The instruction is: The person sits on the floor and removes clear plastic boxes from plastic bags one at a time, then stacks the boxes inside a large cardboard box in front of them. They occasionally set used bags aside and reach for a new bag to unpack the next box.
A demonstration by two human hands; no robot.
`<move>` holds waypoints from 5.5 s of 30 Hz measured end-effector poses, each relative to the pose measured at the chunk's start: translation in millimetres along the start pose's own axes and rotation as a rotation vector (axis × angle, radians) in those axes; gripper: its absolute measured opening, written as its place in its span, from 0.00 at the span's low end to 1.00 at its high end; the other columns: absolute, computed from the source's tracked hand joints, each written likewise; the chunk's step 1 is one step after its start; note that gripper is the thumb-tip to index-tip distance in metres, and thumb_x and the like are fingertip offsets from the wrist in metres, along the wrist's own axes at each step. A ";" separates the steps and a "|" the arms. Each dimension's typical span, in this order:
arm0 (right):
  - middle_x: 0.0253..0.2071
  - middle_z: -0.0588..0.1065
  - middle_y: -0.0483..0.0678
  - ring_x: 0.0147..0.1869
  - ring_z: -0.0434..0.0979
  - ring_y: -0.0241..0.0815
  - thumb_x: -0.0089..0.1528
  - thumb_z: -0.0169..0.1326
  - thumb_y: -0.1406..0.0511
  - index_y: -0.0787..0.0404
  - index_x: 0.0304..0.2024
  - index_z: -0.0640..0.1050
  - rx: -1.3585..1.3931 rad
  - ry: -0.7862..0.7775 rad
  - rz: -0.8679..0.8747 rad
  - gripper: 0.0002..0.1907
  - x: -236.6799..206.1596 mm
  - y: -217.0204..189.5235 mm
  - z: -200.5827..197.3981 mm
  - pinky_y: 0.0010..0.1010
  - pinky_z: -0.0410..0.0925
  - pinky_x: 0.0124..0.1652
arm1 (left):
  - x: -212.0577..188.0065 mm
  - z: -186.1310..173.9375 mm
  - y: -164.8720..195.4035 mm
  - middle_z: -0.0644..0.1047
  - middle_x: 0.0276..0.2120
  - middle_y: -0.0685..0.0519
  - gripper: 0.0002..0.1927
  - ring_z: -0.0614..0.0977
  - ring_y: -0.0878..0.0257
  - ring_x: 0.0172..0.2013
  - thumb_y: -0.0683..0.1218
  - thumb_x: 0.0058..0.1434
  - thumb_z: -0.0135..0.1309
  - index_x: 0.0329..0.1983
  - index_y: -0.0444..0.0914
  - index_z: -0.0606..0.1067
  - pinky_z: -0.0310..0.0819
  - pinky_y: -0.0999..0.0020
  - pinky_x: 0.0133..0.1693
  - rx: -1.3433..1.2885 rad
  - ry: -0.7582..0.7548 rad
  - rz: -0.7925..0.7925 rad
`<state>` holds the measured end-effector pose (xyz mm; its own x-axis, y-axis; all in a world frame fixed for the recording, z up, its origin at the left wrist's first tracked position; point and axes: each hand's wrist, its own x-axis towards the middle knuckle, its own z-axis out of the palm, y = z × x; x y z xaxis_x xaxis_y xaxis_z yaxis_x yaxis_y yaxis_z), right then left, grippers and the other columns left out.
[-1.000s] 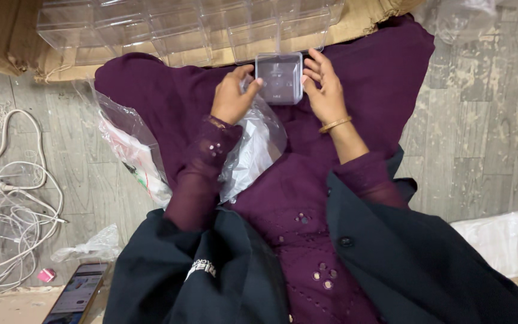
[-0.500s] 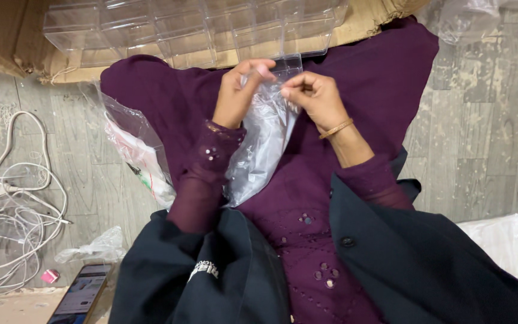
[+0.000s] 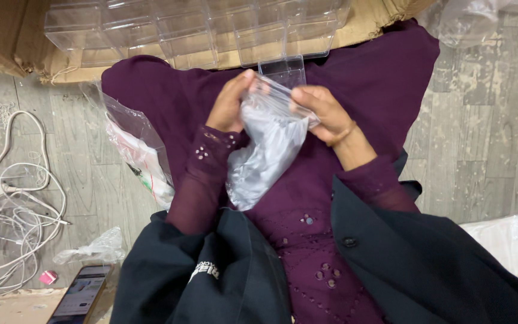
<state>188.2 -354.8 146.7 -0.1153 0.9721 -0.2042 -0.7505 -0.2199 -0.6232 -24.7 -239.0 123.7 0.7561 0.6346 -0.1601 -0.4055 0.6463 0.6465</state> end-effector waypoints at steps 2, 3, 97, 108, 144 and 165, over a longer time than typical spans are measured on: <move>0.35 0.77 0.48 0.38 0.77 0.37 0.74 0.52 0.66 0.65 0.38 0.78 0.140 -0.020 -0.065 0.11 -10.2 -6.7 -0.1 0.27 0.71 0.42 | -2.7 -8.6 7.2 0.77 0.33 0.56 0.13 0.77 0.68 0.34 0.51 0.72 0.52 0.35 0.39 0.73 0.71 0.72 0.40 0.007 0.023 -0.009; 0.37 0.78 0.51 0.40 0.79 0.41 0.70 0.53 0.67 0.65 0.37 0.77 0.152 0.073 -0.103 0.08 -11.9 -10.3 0.4 0.33 0.74 0.44 | -2.3 -13.9 11.6 0.76 0.32 0.57 0.12 0.75 0.70 0.32 0.51 0.73 0.52 0.37 0.39 0.74 0.68 0.74 0.37 0.096 0.030 -0.007; 0.40 0.81 0.49 0.43 0.82 0.33 0.72 0.52 0.68 0.70 0.48 0.80 -0.930 0.448 -0.410 0.10 -21.4 -74.5 -16.5 0.21 0.73 0.45 | 84.3 56.4 -40.9 0.83 0.39 0.54 0.15 0.81 0.70 0.39 0.49 0.73 0.52 0.46 0.33 0.81 0.76 0.73 0.44 0.244 -0.027 0.008; 0.33 0.73 0.46 0.35 0.73 0.34 0.64 0.52 0.70 0.64 0.38 0.80 0.083 0.131 -0.374 0.06 -3.5 -82.7 -7.8 0.27 0.71 0.41 | 74.2 21.0 2.1 0.76 0.31 0.50 0.10 0.74 0.67 0.31 0.45 0.77 0.56 0.40 0.37 0.71 0.67 0.69 0.34 0.482 -0.028 0.178; 0.56 0.77 0.53 0.58 0.76 0.41 0.68 0.51 0.55 0.70 0.57 0.78 -0.634 -0.077 -0.062 0.25 -32.6 -65.2 -22.7 0.31 0.68 0.58 | 128.0 57.3 -59.4 0.74 0.29 0.56 0.13 0.72 0.71 0.32 0.48 0.75 0.48 0.37 0.36 0.75 0.70 0.73 0.36 0.820 0.026 0.267; 0.54 0.73 0.51 0.57 0.75 0.50 0.70 0.50 0.61 0.61 0.56 0.71 0.026 1.038 -0.796 0.15 -15.9 -269.8 -226.2 0.49 0.75 0.57 | 101.7 51.9 -71.1 0.80 0.46 0.48 0.24 0.79 0.67 0.41 0.37 0.70 0.46 0.70 0.32 0.64 0.75 0.73 0.46 0.375 0.032 0.033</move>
<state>539.7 -329.4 147.4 0.9065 0.3163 -0.2798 -0.3941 0.3954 -0.8297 107.6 -242.4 100.2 0.7269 0.6692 -0.1540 -0.2088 0.4290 0.8788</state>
